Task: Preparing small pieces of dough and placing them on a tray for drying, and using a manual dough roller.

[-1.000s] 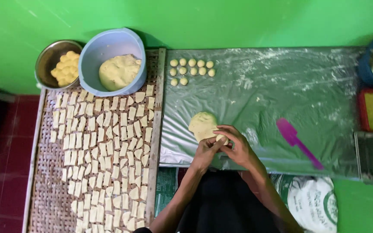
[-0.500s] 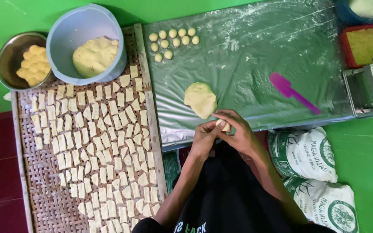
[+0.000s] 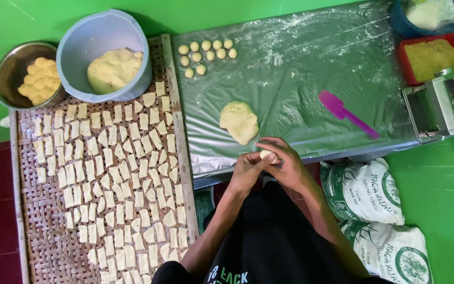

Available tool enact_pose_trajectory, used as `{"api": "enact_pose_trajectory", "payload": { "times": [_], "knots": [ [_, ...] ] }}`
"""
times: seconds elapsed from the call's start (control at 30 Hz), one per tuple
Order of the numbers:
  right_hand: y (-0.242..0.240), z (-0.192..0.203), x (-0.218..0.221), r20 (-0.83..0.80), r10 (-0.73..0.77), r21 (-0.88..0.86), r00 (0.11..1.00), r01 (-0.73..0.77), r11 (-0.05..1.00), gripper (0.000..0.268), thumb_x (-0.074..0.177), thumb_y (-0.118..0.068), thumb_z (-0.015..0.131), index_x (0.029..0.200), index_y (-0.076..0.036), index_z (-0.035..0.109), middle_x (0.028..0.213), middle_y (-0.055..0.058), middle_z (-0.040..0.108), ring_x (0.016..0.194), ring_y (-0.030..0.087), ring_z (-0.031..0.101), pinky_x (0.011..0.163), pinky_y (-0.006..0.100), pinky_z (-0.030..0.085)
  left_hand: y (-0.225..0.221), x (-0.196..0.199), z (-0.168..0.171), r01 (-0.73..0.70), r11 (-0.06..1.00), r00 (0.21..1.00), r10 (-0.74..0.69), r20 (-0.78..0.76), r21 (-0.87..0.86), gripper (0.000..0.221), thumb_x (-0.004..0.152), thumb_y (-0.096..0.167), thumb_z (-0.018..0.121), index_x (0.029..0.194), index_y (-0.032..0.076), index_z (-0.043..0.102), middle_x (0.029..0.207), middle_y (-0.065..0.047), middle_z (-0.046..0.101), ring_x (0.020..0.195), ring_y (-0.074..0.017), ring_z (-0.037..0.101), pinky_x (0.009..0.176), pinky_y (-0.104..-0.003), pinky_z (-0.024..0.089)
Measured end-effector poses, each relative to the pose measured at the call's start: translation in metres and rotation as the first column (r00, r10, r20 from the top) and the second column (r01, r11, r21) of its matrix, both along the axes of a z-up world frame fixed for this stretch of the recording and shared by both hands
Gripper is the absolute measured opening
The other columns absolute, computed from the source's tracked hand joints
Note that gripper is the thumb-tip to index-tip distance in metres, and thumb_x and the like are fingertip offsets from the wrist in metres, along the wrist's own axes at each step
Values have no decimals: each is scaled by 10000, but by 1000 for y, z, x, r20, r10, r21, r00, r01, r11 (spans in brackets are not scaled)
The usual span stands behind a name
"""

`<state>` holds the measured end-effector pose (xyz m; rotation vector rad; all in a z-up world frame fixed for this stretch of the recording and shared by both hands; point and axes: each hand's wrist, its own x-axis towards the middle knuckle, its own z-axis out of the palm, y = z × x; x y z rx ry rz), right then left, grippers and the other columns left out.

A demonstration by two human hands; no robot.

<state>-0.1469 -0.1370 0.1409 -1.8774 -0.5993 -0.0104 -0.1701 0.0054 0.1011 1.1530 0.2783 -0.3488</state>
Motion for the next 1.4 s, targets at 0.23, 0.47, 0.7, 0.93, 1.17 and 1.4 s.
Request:
{"api": "enact_pose_trajectory", "payload": {
  "times": [0.23, 0.47, 0.7, 0.93, 1.17, 1.4],
  "knots": [
    [6, 4, -13, -23, -38, 37, 999, 39, 999, 383, 905, -87, 682, 1285, -110, 720, 1226, 207, 693, 1160, 441, 660, 964, 547, 514, 7, -10, 15, 27, 999, 999, -26, 33, -29, 156, 880, 159, 826, 946, 21, 795, 750, -30, 750, 734, -39, 678, 783, -205, 579],
    [9, -8, -26, -23, -37, 59, 999, 38, 997, 499, 840, -49, 746, 1335, -77, 692, 1153, 185, 723, 1227, 416, 633, 1009, 531, 509, 9, -23, 14, 22, 999, 1000, -21, 13, -27, 157, 906, 137, 803, 959, -10, 788, 748, -62, 748, 722, -63, 680, 775, -244, 596],
    [6, -18, -26, 19, -53, 119, 998, 51, 992, 338, 915, -76, 698, 1250, -54, 739, 976, 121, 794, 1207, 383, 655, 1009, 518, 525, 15, -24, -34, 79, 996, 997, -79, -7, -50, 277, 910, 198, 834, 1012, -51, 770, 828, -106, 744, 754, -132, 689, 831, -313, 604],
    [1, -12, -31, -31, -46, 25, 998, 47, 999, 580, 820, -123, 815, 1374, -105, 647, 1323, 245, 619, 1223, 448, 620, 1019, 571, 491, 10, -20, 1, 22, 1000, 999, -22, -39, 17, 198, 910, 179, 813, 984, -3, 792, 760, -54, 724, 725, -98, 688, 741, -266, 603],
    [-11, -25, -29, -1, -103, -24, 995, 103, 994, 420, 928, -121, 688, 1348, -127, 686, 1296, 212, 641, 1224, 431, 624, 1023, 526, 497, -3, -16, -12, 12, 999, 993, -17, -117, -49, 195, 853, 168, 860, 932, 7, 785, 724, -124, 733, 693, -157, 736, 741, -274, 615],
    [-27, -25, -32, 9, -139, -59, 990, 139, 989, 559, 844, -73, 761, 1391, -129, 656, 1287, 220, 635, 1229, 447, 617, 1027, 546, 492, -15, -14, -47, 58, 998, 992, -60, -108, -25, 167, 868, 105, 839, 957, -22, 778, 732, -129, 726, 660, -193, 744, 670, -280, 637]
  ]
}}
